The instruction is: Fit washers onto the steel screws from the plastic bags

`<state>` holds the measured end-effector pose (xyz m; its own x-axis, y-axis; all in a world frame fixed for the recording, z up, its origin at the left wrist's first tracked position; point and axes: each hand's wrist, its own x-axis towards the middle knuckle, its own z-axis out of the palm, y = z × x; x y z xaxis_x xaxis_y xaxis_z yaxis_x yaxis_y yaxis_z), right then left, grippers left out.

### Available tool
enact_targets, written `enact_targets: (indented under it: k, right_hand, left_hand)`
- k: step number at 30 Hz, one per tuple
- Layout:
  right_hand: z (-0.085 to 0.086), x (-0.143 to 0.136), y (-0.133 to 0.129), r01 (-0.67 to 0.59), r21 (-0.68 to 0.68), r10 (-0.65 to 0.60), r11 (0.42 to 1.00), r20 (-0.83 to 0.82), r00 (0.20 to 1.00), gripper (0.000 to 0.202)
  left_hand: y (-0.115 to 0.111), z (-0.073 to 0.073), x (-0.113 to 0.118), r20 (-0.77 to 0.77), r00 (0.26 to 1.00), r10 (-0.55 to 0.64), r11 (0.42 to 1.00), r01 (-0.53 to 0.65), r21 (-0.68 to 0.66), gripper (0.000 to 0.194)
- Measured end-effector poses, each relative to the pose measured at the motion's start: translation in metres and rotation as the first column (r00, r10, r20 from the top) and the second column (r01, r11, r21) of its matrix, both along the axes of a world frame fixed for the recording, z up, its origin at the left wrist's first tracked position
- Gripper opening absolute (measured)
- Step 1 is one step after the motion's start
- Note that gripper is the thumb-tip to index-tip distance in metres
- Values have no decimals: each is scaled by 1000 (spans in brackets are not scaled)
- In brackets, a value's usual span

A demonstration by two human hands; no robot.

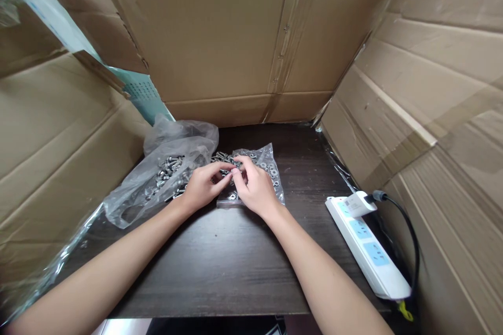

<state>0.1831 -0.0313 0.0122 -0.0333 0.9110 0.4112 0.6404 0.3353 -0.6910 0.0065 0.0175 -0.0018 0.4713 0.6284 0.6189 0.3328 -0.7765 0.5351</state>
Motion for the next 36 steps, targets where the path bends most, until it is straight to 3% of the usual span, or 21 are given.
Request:
enact_targets:
  k: [6,12,17,22,28,33,36]
  right_hand:
    - [-1,-1,-1,-6,97,5,995,11,1000,34]
    - [-1,0,-1,30,46,-30,999,-1,1000,28]
    - [-1,-1,-1,21,115,-22,993,7,1000,36]
    - [1,-1,0,39,65,-39,997,-12,999,25]
    - [1,-2,-1,21,131,-23,991,19,1000,36]
    - [2,-1,-2,42,59,-42,997,7,999,26]
    - [3,-1,-2,45,100,-45,994,0,999,28]
  left_hand:
    - [0,-1,0,26,1000,-7,1000,7,8,18]
    - [1,-1,0,14,1000,-7,1000,7,5,17]
    - [1,-1,0,29,1000,-3,1000,3,5,18]
    - [0,0,0,19,1000,-3,1000,3,3,18]
    - [0,-1,0,37,999,-2,1000,2,-8,19]
    - [1,-2,0,25,1000,-8,1000,8,-14,18]
    - [1,-2,0,26,1000,-2,1000,2,-17,19]
